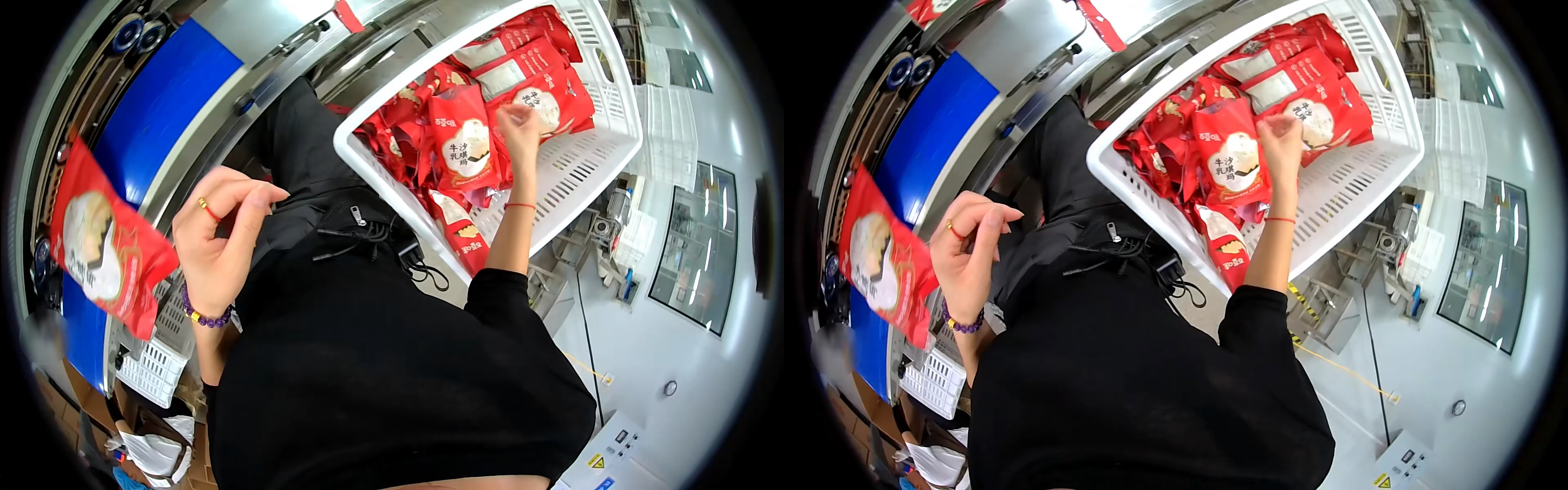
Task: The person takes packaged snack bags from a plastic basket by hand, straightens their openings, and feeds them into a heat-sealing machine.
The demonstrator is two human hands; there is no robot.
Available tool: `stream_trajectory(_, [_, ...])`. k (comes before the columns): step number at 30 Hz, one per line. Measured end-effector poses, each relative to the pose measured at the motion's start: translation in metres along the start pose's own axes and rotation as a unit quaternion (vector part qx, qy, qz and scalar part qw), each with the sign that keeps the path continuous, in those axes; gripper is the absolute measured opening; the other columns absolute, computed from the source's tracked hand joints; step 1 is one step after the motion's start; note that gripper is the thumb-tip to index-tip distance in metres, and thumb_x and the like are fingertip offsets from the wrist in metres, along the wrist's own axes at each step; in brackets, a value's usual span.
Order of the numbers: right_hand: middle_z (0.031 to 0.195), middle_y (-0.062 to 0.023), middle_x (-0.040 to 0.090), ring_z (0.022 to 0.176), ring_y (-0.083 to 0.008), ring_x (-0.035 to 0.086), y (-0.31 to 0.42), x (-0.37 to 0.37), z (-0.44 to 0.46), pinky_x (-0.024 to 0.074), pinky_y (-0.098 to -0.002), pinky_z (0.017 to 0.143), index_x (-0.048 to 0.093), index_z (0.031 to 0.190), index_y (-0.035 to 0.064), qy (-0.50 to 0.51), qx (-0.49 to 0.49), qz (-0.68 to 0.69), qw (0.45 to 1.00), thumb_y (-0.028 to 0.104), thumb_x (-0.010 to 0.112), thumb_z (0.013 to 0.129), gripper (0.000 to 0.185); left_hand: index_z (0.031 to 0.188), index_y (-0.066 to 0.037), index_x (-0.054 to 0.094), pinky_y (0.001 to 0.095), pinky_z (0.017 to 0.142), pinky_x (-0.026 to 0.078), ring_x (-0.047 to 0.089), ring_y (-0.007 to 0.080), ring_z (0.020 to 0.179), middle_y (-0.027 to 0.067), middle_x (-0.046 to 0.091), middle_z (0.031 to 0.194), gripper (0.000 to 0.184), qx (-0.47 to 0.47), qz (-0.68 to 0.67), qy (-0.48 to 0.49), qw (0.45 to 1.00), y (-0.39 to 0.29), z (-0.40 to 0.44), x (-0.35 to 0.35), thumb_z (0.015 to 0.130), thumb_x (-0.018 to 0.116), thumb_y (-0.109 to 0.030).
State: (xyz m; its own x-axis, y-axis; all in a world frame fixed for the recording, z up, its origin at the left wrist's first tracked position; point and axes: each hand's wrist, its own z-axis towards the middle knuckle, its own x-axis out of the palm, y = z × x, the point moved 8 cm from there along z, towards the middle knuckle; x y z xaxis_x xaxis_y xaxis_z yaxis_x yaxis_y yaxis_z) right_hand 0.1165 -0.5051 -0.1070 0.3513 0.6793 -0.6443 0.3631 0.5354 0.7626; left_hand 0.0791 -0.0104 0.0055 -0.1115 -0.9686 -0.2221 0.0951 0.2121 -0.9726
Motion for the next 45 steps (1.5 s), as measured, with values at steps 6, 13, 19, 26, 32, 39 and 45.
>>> stream_trajectory(6, [0.122, -0.0207, 0.059, 0.112, -0.0283, 0.058, -0.098, 0.013, 0.056, 0.0464, -0.0361, 0.093, 0.049, 0.128, -0.0049, -0.024, -0.044, -0.06, 0.997, 0.027, 0.07, 0.084, 0.058, 0.084, 0.0, 0.07, 0.0214, 0.055, 0.04, 0.056, 0.009, 0.064, 0.0039, 0.059, 0.075, 0.011, -0.032, 0.017, 0.059, 0.998, 0.0, 0.015, 0.041, 0.089, 0.061, -0.004])
stream_trajectory(13, [0.082, 0.0011, 0.066, 0.076, -0.004, 0.055, -0.035, 0.042, 0.028, 0.0447, -0.0207, 0.069, 0.069, 0.101, -0.0028, 0.177, 0.045, 0.069, 0.981, 0.02, 0.073, 0.083, 0.029, 0.084, 0.0, 0.07, 0.0216, 0.057, 0.041, 0.057, 0.0088, 0.068, 0.0046, 0.059, 0.077, 0.011, -0.065, 0.006, -0.009, 0.998, 0.016, 0.007, 0.016, 0.089, 0.06, -0.003])
stream_trajectory(19, [0.079, 0.0026, 0.049, 0.078, -0.0055, 0.046, 0.14, -0.009, -0.059, 0.0371, -0.0196, 0.068, 0.063, 0.092, -0.0052, 0.168, -0.154, 0.13, 0.965, -0.004, 0.063, 0.078, 0.013, 0.118, -0.008, 0.062, 0.0305, 0.085, 0.047, 0.058, 0.0202, 0.101, 0.009, 0.056, 0.116, 0.049, 0.068, 0.006, 0.063, 0.996, 0.004, 0.028, 0.034, 0.073, 0.079, -0.015])
stream_trajectory(26, [0.074, -0.0034, 0.044, 0.066, -0.0164, 0.044, 0.291, 0.052, -0.138, 0.0396, -0.0302, 0.06, 0.054, 0.078, 0.0026, 0.193, -0.398, 0.341, 0.83, 0.023, 0.077, 0.079, 0.031, 0.116, -0.001, 0.061, 0.039, 0.099, 0.043, 0.058, 0.0277, 0.111, 0.0124, 0.061, 0.118, 0.046, 0.273, -0.145, 0.054, 0.95, -0.024, 0.036, 0.031, 0.074, 0.078, -0.011])
stream_trajectory(32, [0.103, -0.0085, 0.057, 0.099, -0.021, 0.055, 0.291, 0.136, -0.138, 0.043, -0.0341, 0.088, 0.054, 0.106, 0.0007, 0.344, -0.279, 0.316, 0.839, 0.002, 0.085, 0.058, 0.057, 0.095, 0.0, 0.072, 0.0209, 0.066, 0.05, 0.063, 0.0038, 0.074, 0.0033, 0.072, 0.085, 0.019, 0.098, -0.179, -0.191, 0.96, 0.017, 0.007, -0.052, 0.08, 0.076, -0.011])
stream_trajectory(39, [0.088, -0.0034, 0.055, 0.082, -0.0144, 0.056, 0.265, 0.145, -0.118, 0.0438, -0.0293, 0.074, 0.063, 0.09, 0.0001, 0.389, -0.186, 0.392, 0.813, 0.011, 0.085, 0.067, 0.033, 0.104, 0.001, 0.068, 0.0235, 0.072, 0.05, 0.059, 0.0053, 0.08, 0.0011, 0.069, 0.09, 0.023, -0.062, -0.343, -0.029, 0.937, 0.054, -0.018, -0.041, 0.095, 0.061, -0.018])
stream_trajectory(45, [0.1, -0.0053, 0.064, 0.089, -0.0128, 0.058, 0.297, 0.114, -0.076, 0.0462, -0.0244, 0.078, 0.065, 0.094, -0.0046, 0.196, -0.431, 0.173, 0.864, -0.015, 0.058, 0.083, 0.017, 0.088, -0.003, 0.069, 0.0288, 0.064, 0.043, 0.048, 0.0135, 0.07, 0.0011, 0.058, 0.072, 0.018, 0.131, 0.11, -0.177, 0.969, 0.033, 0.033, -0.058, 0.09, 0.064, -0.02])
